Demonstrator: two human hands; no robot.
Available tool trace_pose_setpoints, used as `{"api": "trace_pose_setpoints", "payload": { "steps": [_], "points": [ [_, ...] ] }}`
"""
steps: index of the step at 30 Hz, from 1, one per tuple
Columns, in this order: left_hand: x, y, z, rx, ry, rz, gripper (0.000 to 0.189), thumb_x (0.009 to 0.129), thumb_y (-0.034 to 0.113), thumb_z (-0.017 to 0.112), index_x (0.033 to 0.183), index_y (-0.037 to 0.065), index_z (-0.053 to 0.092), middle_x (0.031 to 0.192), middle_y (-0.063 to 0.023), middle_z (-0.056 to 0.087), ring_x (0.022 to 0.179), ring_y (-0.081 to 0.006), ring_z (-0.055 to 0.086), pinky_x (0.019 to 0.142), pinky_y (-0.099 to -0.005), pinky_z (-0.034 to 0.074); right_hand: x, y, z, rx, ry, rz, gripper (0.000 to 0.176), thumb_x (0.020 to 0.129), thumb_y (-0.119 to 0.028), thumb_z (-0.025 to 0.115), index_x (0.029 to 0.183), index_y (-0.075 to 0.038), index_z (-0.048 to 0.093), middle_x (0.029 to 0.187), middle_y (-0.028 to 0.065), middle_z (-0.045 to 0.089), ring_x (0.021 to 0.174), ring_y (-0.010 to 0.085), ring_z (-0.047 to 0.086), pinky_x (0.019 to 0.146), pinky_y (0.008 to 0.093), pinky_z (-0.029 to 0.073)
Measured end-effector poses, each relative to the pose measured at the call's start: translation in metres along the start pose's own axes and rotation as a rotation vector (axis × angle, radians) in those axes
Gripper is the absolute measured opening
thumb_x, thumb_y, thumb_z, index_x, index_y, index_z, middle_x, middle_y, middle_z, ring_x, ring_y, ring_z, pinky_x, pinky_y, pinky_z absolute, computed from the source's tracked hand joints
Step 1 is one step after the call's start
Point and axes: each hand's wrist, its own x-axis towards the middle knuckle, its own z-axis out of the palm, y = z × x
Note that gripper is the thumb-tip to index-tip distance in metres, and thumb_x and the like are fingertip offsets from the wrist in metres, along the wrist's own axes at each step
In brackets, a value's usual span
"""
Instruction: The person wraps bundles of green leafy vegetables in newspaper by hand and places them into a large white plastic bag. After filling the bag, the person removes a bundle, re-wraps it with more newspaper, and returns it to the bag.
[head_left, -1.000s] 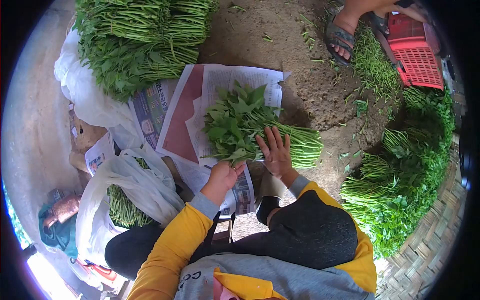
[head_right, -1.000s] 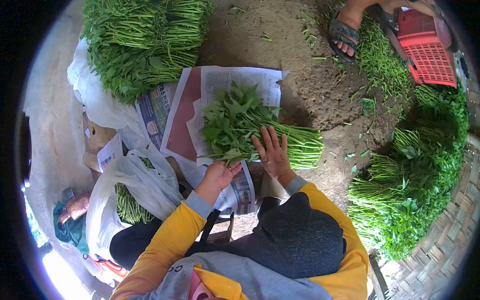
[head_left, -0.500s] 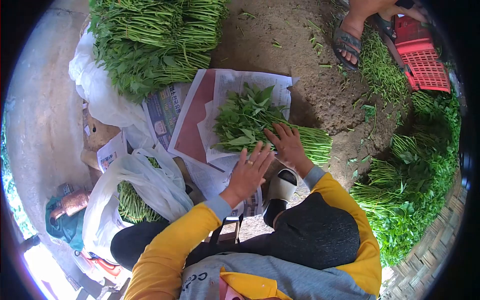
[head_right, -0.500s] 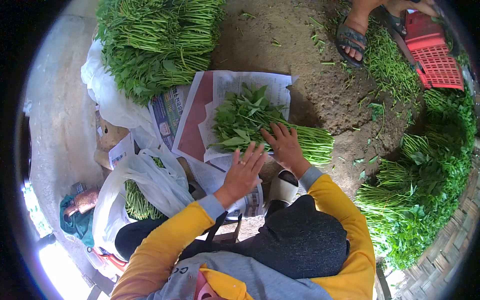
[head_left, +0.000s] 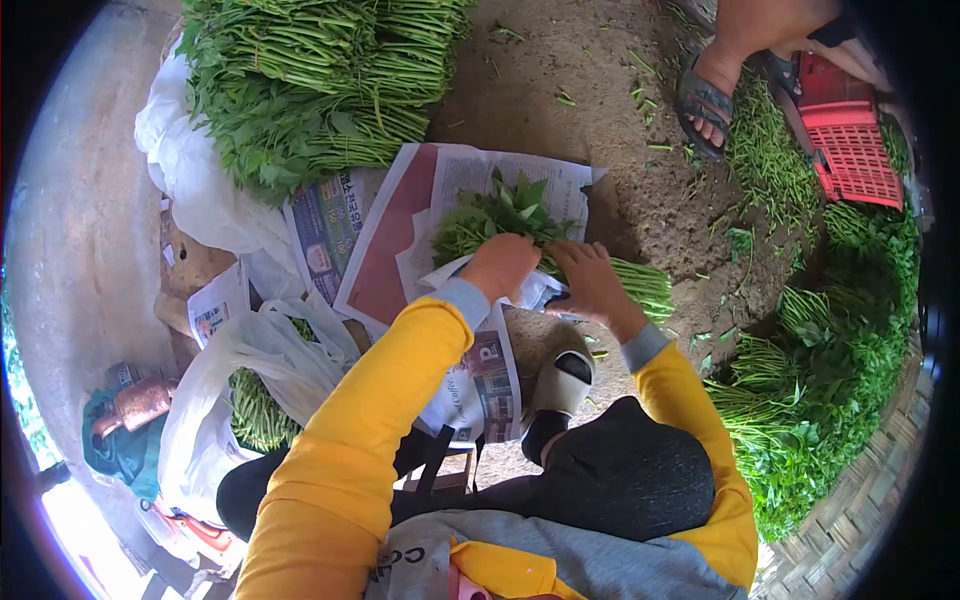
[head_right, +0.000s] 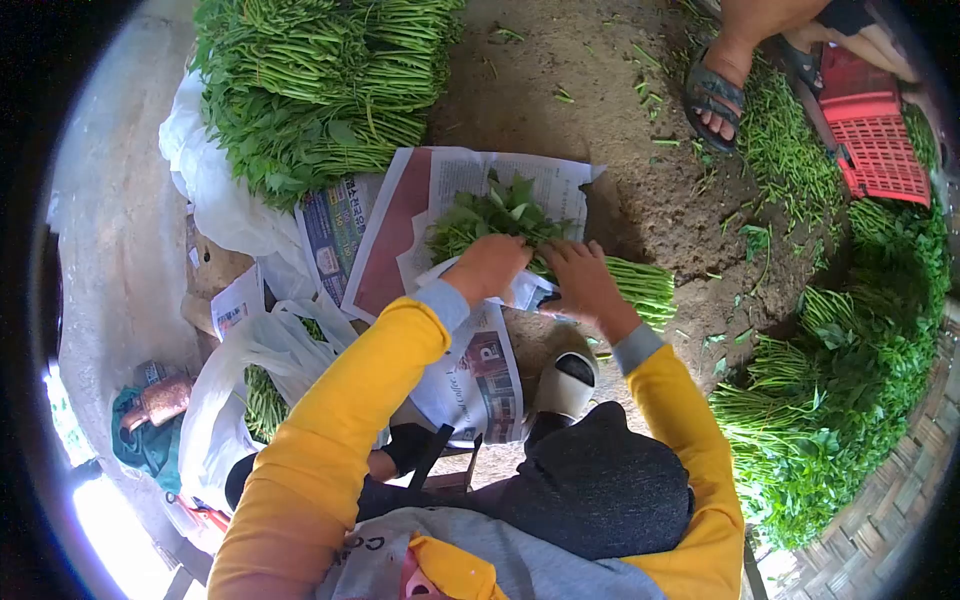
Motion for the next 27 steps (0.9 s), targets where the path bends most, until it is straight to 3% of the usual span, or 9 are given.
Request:
{"api": "trace_pose_setpoints", "payload": {
  "steps": [3, 8, 11, 14, 15, 18, 21, 24, 27],
  "points": [
    [0.010, -0.015, -0.004, -0.141, -0.056, 0.034, 0.053, 0.044, 0.031, 0.087, 0.086, 0.004, 0.069, 0.087, -0.0147, 0.066, 0.082, -0.0341, 0.065, 0.077, -0.0430, 0.053, -0.019, -0.022, 0.018, -0.106, 0.212, -0.055, 0.077, 0.067, -0.030, 0.075, 0.135, -0.010, 0.044, 0.142, 0.0128, 0.039, 0.135, 0.0315, 0.032, 0.106, 0.0587, 0.023],
    [0.017, -0.019, -0.022, -0.158, -0.099, 0.058, 0.057, 0.041, 0.033, 0.087, 0.086, 0.002, 0.069, 0.084, -0.0177, 0.067, 0.083, -0.0357, 0.066, 0.077, -0.0420, 0.052, -0.036, -0.043, 0.052, -0.260, 0.242, -0.069, 0.081, 0.068, -0.024, 0.070, 0.140, -0.007, 0.037, 0.149, 0.0128, 0.031, 0.141, 0.0322, 0.024, 0.109, 0.0601, 0.012],
    [0.026, -0.030, -0.019, -0.191, -0.123, 0.056, 0.061, 0.039, 0.036, 0.087, 0.086, 0.001, 0.069, 0.082, -0.0194, 0.067, 0.082, -0.0373, 0.066, 0.077, -0.0424, 0.052, -0.026, -0.030, 0.063, -0.294, 0.298, -0.070, 0.078, 0.069, -0.023, 0.068, 0.140, -0.009, 0.037, 0.149, 0.0122, 0.032, 0.139, 0.0316, 0.028, 0.108, 0.0588, 0.015],
    [0.034, -0.037, -0.022, -0.236, -0.143, 0.055, 0.064, 0.038, 0.038, 0.087, 0.085, -0.001, 0.068, 0.081, -0.0206, 0.067, 0.083, -0.0383, 0.065, 0.077, -0.0427, 0.051, -0.016, -0.023, 0.063, -0.251, 0.339, -0.063, 0.061, 0.083, -0.019, 0.053, 0.141, -0.013, 0.034, 0.152, 0.0090, 0.028, 0.139, 0.0291, 0.029, 0.104, 0.0573, 0.023],
    [0.034, -0.038, -0.023, -0.253, -0.159, 0.050, 0.065, 0.037, 0.038, 0.087, 0.084, -0.002, 0.068, 0.081, -0.0209, 0.067, 0.083, -0.0386, 0.065, 0.078, -0.0428, 0.051, -0.014, -0.021, 0.062, -0.261, 0.325, -0.059, 0.062, 0.083, -0.020, 0.053, 0.142, -0.014, 0.034, 0.151, 0.0088, 0.029, 0.138, 0.0287, 0.030, 0.104, 0.0565, 0.024],
    [0.030, -0.040, -0.019, -0.309, -0.090, 0.061, 0.074, 0.039, 0.037, 0.087, 0.097, -0.003, 0.065, 0.088, -0.0220, 0.066, 0.088, -0.0392, 0.064, 0.080, -0.0423, 0.050, -0.010, -0.019, 0.058, -0.310, 0.323, -0.062, 0.065, 0.080, -0.020, 0.056, 0.141, -0.015, 0.033, 0.148, 0.0083, 0.033, 0.135, 0.0271, 0.035, 0.102, 0.0544, 0.025],
    [0.017, -0.026, -0.028, -0.329, -0.088, -0.045, 0.090, 0.042, 0.036, 0.088, 0.117, -0.001, 0.057, 0.109, -0.0203, 0.063, 0.105, -0.0362, 0.058, 0.090, -0.0426, 0.045, -0.008, -0.017, 0.058, -0.364, 0.362, -0.070, 0.067, 0.076, -0.019, 0.060, 0.139, -0.015, 0.035, 0.144, 0.0078, 0.039, 0.131, 0.0253, 0.040, 0.101, 0.0533, 0.026],
    [0.002, -0.009, -0.040, -0.005, 0.162, 0.061, 0.107, 0.045, 0.036, 0.089, 0.136, 0.005, 0.042, 0.131, -0.0168, 0.050, 0.125, -0.0336, 0.045, 0.103, -0.0469, 0.035, -0.007, -0.017, 0.057, -0.316, 0.344, -0.048, 0.061, 0.079, -0.019, 0.057, 0.137, -0.015, 0.038, 0.142, 0.0080, 0.041, 0.132, 0.0255, 0.039, 0.101, 0.0534, 0.027],
    [0.000, 0.004, -0.043, -0.019, 0.214, 0.167, 0.114, 0.046, 0.036, 0.088, 0.142, 0.009, 0.033, 0.142, -0.0135, 0.039, 0.133, -0.0320, 0.034, 0.110, -0.0519, 0.024, -0.003, -0.010, 0.058, -0.297, 0.346, -0.040, 0.062, 0.079, -0.025, 0.057, 0.138, -0.015, 0.038, 0.141, 0.0090, 0.041, 0.133, 0.0271, 0.035, 0.102, 0.0547, 0.027]
  ]
}}
